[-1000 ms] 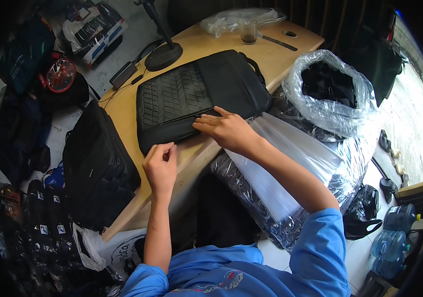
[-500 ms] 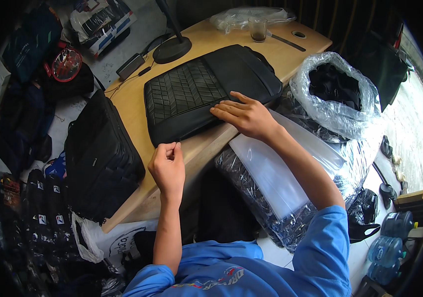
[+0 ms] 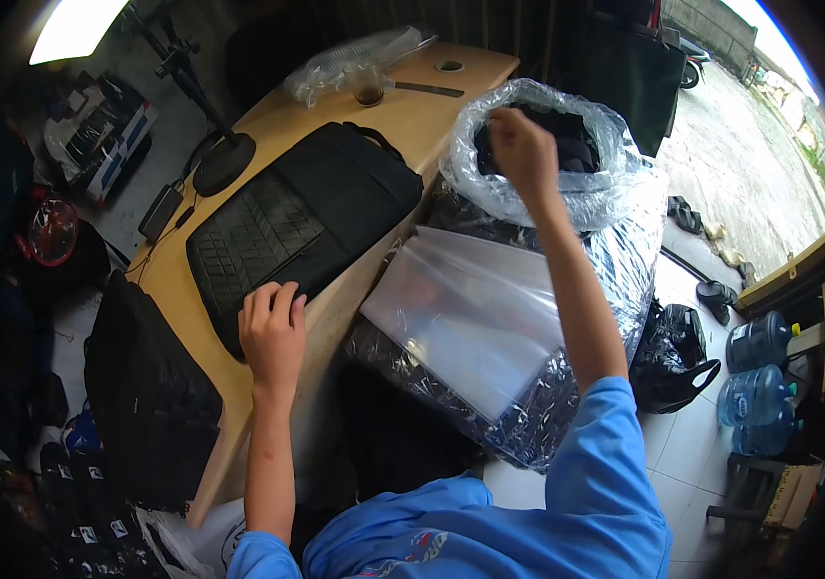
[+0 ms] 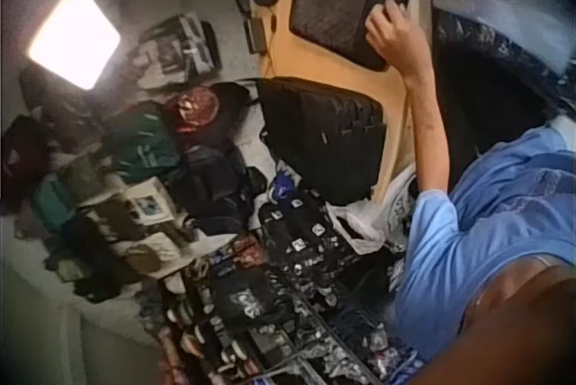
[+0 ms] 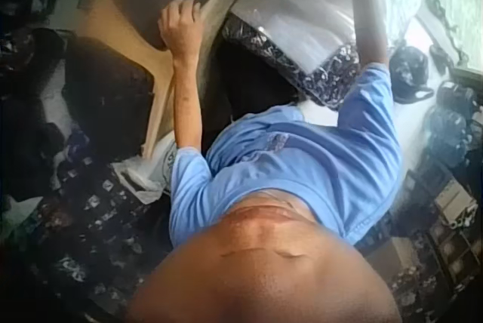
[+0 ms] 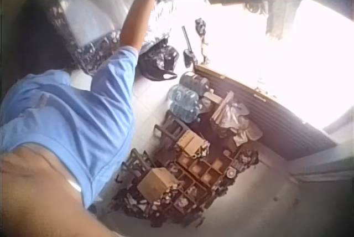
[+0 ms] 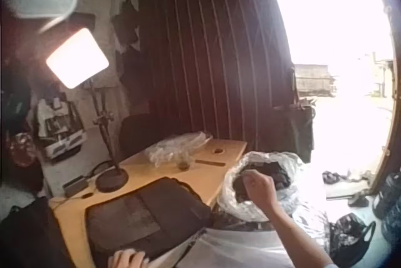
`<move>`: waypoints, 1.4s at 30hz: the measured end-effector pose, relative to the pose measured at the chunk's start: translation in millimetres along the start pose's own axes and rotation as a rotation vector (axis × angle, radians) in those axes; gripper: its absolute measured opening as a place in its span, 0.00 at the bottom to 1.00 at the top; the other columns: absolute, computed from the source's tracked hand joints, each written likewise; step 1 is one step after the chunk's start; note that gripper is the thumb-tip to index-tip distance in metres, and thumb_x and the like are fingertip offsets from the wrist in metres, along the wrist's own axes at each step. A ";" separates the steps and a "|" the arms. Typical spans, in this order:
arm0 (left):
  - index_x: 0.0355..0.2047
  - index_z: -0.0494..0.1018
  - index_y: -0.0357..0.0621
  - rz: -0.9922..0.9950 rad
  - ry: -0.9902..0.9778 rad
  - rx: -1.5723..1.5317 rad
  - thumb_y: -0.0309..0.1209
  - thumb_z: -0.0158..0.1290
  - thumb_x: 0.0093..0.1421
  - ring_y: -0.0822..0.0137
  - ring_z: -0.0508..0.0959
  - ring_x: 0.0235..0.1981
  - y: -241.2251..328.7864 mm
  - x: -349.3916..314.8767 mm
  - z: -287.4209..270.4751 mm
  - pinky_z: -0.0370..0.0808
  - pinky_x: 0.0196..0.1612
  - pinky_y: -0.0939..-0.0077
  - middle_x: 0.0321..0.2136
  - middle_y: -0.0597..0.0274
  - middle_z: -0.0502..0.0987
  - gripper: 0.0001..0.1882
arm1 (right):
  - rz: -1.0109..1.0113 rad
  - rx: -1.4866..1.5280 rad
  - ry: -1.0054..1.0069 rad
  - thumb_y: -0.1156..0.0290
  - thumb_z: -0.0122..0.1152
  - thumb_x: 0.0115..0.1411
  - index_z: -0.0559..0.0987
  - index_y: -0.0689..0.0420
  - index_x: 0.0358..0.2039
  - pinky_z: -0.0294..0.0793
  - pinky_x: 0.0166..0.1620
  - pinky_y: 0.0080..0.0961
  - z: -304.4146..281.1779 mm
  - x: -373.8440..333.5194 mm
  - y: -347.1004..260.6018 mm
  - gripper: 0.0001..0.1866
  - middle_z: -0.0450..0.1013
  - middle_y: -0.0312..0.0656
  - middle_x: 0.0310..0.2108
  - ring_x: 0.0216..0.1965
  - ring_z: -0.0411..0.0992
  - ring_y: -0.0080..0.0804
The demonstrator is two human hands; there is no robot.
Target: The person places a black laptop sleeve into a clear plastic bag by hand, folds the bag over, and stacks the packaged item onto other similar items.
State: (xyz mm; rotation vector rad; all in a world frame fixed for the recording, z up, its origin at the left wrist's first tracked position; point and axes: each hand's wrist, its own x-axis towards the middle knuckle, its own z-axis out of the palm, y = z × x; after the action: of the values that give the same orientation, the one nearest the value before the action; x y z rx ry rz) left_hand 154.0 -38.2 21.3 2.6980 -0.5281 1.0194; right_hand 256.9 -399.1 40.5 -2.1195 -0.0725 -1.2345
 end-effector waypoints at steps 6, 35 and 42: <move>0.35 0.75 0.42 -0.090 0.083 -0.101 0.27 0.57 0.54 0.60 0.73 0.34 -2.6 -5.9 12.6 0.70 0.35 0.67 0.31 0.62 0.72 0.08 | -0.003 -0.495 -0.257 0.66 0.64 0.48 0.77 0.52 0.45 0.71 0.49 0.38 3.5 33.8 138.6 0.21 0.74 0.50 0.42 0.46 0.72 0.48; 0.35 0.72 0.41 -0.138 0.094 0.001 0.27 0.58 0.53 0.60 0.72 0.33 4.8 -9.3 19.3 0.70 0.35 0.68 0.33 0.61 0.70 0.09 | -0.177 -0.313 -0.007 0.72 0.57 0.55 0.81 0.55 0.35 0.71 0.49 0.33 -19.8 84.6 95.7 0.08 0.73 0.44 0.44 0.46 0.72 0.44; 0.36 0.72 0.43 -0.141 0.081 0.007 0.28 0.57 0.54 0.60 0.72 0.36 4.6 -12.4 18.9 0.70 0.37 0.67 0.34 0.61 0.70 0.10 | -0.317 -0.255 0.034 0.69 0.58 0.56 0.81 0.54 0.38 0.74 0.43 0.29 -53.3 105.8 62.2 0.10 0.77 0.44 0.38 0.38 0.76 0.42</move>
State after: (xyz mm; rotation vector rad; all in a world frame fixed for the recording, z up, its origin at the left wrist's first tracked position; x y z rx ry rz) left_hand 154.7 -45.1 -0.6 2.6430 -0.3154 1.0871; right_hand 297.7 -506.6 108.8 -2.3706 -0.2574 -1.5318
